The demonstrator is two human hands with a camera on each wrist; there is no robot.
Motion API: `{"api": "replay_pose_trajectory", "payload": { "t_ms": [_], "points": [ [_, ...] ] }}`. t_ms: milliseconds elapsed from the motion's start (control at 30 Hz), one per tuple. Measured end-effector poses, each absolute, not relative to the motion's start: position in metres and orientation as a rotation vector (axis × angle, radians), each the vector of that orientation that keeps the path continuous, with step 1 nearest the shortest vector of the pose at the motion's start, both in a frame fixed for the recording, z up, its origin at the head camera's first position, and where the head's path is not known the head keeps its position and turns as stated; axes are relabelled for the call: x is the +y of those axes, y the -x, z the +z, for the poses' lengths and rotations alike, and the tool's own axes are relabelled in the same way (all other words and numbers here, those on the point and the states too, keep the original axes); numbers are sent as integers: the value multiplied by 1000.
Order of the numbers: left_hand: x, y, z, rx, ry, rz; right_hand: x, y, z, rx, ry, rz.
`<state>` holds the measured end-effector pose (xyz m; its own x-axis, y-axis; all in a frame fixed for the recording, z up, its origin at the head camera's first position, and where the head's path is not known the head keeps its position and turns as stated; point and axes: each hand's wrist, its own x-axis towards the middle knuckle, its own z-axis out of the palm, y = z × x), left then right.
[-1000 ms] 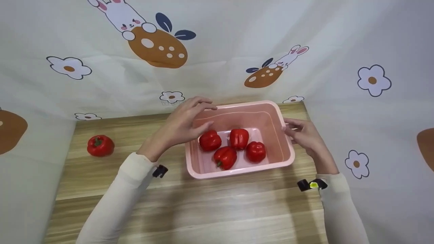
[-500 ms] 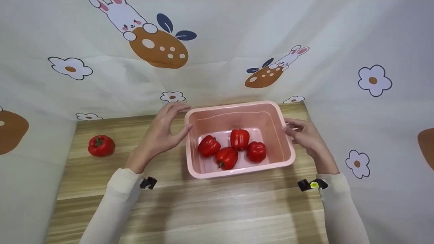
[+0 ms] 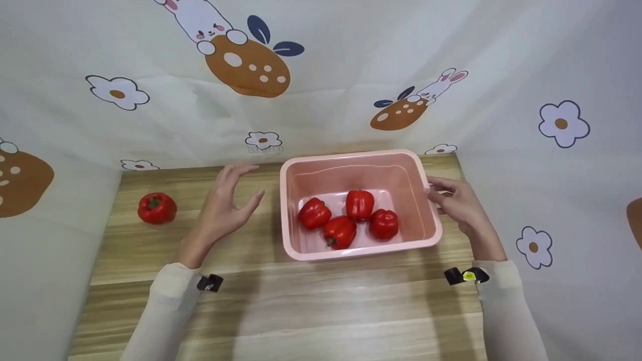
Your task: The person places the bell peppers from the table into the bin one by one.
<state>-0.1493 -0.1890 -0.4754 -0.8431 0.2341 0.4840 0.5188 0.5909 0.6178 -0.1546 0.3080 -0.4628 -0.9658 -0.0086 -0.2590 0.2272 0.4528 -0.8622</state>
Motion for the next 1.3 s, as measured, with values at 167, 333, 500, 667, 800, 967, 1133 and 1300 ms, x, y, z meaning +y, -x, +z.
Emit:
{"api": "replay_pose_trajectory", "payload": {
  "t_ms": [167,333,500,667,800,967,1133,1300],
  "points": [
    [-202,144,-489,-2438,529,-1176,308,154,-463,2479,-186,-1524],
    [-216,138,-500,-2419,442,-1241,307,154,-464,2484,-197,-1526],
    [-232,128,-512,-2376,325,-1269,306,154,-466,2465,-195,-1530],
    [-245,120,-526,-2343,215,-1283,307,154,-466,2472,-197,-1545],
    [-252,111,-542,-2288,115,-1322,310,155,-466,2477,-191,-1540],
    [-255,96,-548,-2237,-1,-1337,309,155,-467,2484,-192,-1527],
    [-254,79,-544,-2204,-74,-1378,309,155,-468,2490,-197,-1504],
    [-259,66,-558,-2209,-166,-1405,310,155,-466,2465,-196,-1542]
  ]
}}
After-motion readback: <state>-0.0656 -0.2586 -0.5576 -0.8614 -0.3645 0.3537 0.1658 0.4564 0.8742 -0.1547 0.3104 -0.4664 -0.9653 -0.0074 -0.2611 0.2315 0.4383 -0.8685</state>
